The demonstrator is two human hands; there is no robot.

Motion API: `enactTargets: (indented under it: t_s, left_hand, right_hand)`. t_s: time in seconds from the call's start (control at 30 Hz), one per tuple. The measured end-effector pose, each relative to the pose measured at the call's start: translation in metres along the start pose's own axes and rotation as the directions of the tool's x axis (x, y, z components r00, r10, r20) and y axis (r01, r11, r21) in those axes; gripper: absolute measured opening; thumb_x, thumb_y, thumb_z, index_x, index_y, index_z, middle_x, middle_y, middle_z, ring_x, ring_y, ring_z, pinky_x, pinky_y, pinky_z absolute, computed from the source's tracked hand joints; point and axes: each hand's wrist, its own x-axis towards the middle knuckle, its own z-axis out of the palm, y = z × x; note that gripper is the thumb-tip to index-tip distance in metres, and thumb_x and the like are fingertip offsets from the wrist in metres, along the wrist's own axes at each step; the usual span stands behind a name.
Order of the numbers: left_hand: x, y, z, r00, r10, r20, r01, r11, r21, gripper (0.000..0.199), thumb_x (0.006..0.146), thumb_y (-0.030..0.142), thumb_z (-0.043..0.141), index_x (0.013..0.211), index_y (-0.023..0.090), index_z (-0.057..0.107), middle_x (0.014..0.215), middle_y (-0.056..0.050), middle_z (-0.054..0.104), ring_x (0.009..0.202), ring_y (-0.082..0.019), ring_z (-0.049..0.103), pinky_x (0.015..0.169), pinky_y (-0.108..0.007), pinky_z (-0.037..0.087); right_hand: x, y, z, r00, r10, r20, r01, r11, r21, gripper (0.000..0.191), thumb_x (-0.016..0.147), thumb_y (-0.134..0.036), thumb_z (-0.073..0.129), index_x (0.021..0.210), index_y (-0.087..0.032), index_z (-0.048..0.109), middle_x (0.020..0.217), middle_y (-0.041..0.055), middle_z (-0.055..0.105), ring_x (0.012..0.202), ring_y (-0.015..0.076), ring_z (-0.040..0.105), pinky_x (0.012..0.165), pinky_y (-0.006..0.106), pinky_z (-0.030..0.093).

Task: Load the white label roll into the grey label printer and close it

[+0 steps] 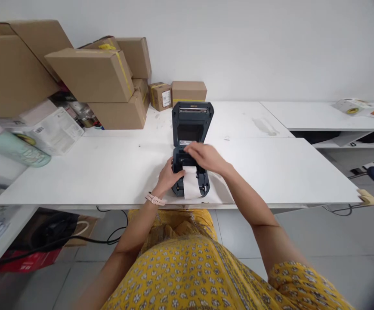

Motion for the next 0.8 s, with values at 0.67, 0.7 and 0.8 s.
enactTargets:
  t_s: [0.67, 0.7, 0.8]
  left_hand:
    - [0.007, 0.005, 0.004, 0.997, -0.038, -0.074, 0.039, 0.999, 0.01, 0.08, 0.074, 0.017, 0.065, 0.152, 0.024, 0.047, 0.138, -0.012, 0.067, 0.129, -0.038, 0.061, 0.113, -0.054, 0.044]
    - [0.006, 0.006, 0.004, 0.996, -0.033, -0.077, 0.035, 0.999, 0.019, 0.08, 0.074, 0.016, 0.065, 0.152, 0.024, 0.046, 0.138, -0.012, 0.067, 0.13, -0.038, 0.06, 0.113, -0.055, 0.044]
    - [0.001, 0.009, 0.003, 0.998, -0.014, -0.058, 0.019, 0.997, 0.072, 0.08, 0.077, 0.017, 0.062, 0.154, 0.022, 0.044, 0.138, -0.013, 0.066, 0.132, -0.039, 0.059, 0.114, -0.055, 0.043]
  right_hand:
    - [-0.016, 0.033, -0.002, 0.858, -0.15, 0.492, -0.04, 0.934, 0.356, 0.045, 0.097, -0.039, 0.058, 0.14, -0.025, 0.058, 0.139, 0.0104, 0.067, 0.127, 0.0301, 0.062, 0.12, 0.06, 0.031]
    - [-0.021, 0.037, -0.012, 0.882, -0.176, 0.438, -0.046, 0.891, 0.451, 0.045, 0.098, -0.043, 0.058, 0.14, -0.027, 0.058, 0.143, 0.009, 0.065, 0.129, 0.0287, 0.061, 0.117, 0.056, 0.038]
    - [-0.049, 0.056, -0.044, 0.971, -0.156, 0.18, -0.012, 0.724, 0.69, 0.042, 0.094, -0.049, 0.066, 0.131, -0.033, 0.061, 0.13, 0.0059, 0.07, 0.119, 0.0258, 0.066, 0.105, 0.05, 0.051]
